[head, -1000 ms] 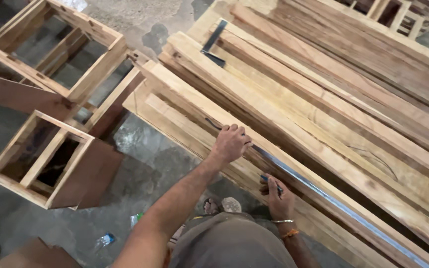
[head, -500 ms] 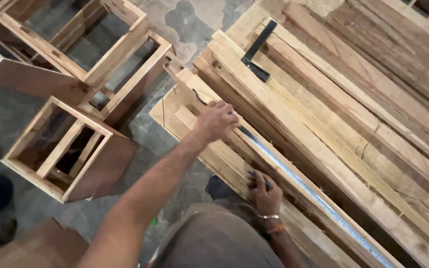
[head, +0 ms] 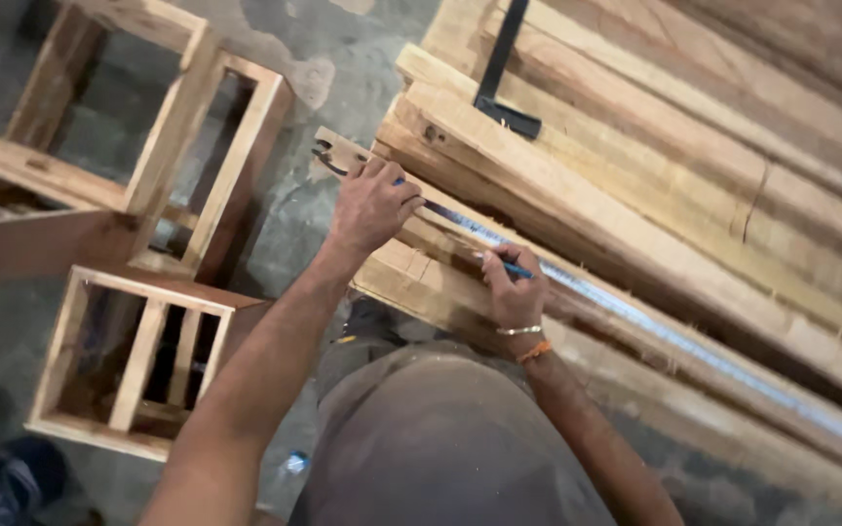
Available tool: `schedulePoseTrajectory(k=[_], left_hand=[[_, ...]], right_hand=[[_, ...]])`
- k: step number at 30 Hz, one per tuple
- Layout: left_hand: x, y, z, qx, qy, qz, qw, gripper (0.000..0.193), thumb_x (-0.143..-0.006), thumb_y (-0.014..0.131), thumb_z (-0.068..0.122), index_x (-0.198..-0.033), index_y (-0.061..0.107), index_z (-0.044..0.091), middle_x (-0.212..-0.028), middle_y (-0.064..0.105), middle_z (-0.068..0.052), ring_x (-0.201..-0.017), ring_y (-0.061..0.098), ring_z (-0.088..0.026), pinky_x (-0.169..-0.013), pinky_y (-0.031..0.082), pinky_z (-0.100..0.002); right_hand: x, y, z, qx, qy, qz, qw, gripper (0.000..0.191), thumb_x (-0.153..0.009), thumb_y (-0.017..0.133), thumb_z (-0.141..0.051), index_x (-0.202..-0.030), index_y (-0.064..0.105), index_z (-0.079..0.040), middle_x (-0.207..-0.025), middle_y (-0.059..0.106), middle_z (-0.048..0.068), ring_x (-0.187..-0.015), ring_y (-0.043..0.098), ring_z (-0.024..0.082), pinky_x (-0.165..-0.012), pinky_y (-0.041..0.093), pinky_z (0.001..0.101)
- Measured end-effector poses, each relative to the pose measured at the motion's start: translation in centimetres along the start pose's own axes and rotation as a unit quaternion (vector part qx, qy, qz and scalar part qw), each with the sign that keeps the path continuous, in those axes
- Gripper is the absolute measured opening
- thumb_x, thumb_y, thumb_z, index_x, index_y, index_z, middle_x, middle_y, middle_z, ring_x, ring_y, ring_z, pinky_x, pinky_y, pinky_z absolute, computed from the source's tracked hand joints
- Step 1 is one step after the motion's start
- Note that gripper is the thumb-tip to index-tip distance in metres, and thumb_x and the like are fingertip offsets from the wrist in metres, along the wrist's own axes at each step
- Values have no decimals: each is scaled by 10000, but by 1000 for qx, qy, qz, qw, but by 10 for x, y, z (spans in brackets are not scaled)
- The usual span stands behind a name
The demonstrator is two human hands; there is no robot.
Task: The person handles small wooden blocks and offcuts on a workbench, then measures long wooden planks with a tape measure and marks them with a pencil. They use an L-shaped try square to align and mark straight lines across the planks.
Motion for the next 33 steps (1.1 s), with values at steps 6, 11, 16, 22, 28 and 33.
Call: schedulePoseTrajectory(k=[6, 11, 16, 22, 28, 33], left_hand=[[6, -10, -33, 19, 30, 32, 999, 121, -877, 763, 308, -917, 789, 197, -984, 638, -31, -1039, 597, -272, -907, 449, -455], [10, -3, -42, 39, 25, 34, 998, 123, -895, 761, 304, -946, 785, 194, -1015, 646, -34, -1047, 577, -278, -912, 432, -464], [12, -1, -43, 27, 27, 34, 999, 133, -901, 750, 312, -960, 774, 195, -1014, 637, -43, -1049, 566, -287, -913, 424, -465], [11, 1, -43, 21, 28, 39, 999, 128, -917, 734, 324, -945, 752, 200, -1000, 621, -48, -1027, 558, -285, -906, 423, -476], [10, 3, -43, 29, 22, 42, 998, 134, -932, 732, 328, -943, 748, 195, -987, 611, -47, -1023, 561, -285, -892, 422, -471], [11, 2, -44, 28, 22, 41, 999, 126, -949, 715, 319, -952, 747, 197, -992, 609, -47, -1017, 562, -284, -895, 422, -467]], right_hand=[[14, 22, 17, -29, 15, 98, 995, 130, -1003, 701, -115, -938, 671, -6, -819, 709, 41, -687, 636, 79, -630, 546, 238], [24, 40, 23, -38, 11, 157, 987, 138, -1016, 694, -125, -939, 685, -10, -822, 717, 47, -666, 621, 83, -606, 528, 245], [18, 52, 8, 41, -56, 156, 985, 51, -957, 740, -42, -992, 715, -15, -873, 699, 27, -760, 614, 81, -687, 518, 232], [-7, 67, -3, 16, -91, 111, 989, 108, -903, 735, 27, -990, 700, -27, -1021, 721, 27, -911, 661, 83, -814, 558, 240], [-17, 75, -9, 74, -151, 105, 980, 98, -875, 701, 72, -936, 693, -4, -1024, 731, 82, -942, 696, 131, -837, 576, 268], [-17, 74, 2, 46, -143, 133, 980, 72, -901, 675, 66, -915, 686, -4, -1014, 739, 93, -922, 697, 128, -815, 580, 268]])
Point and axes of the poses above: each hand's wrist, its own x-axis away from the middle knuckle, its own y-axis out of the palm, z = x × y, the point moved 7 cm from there along -x, towards the middle knuckle
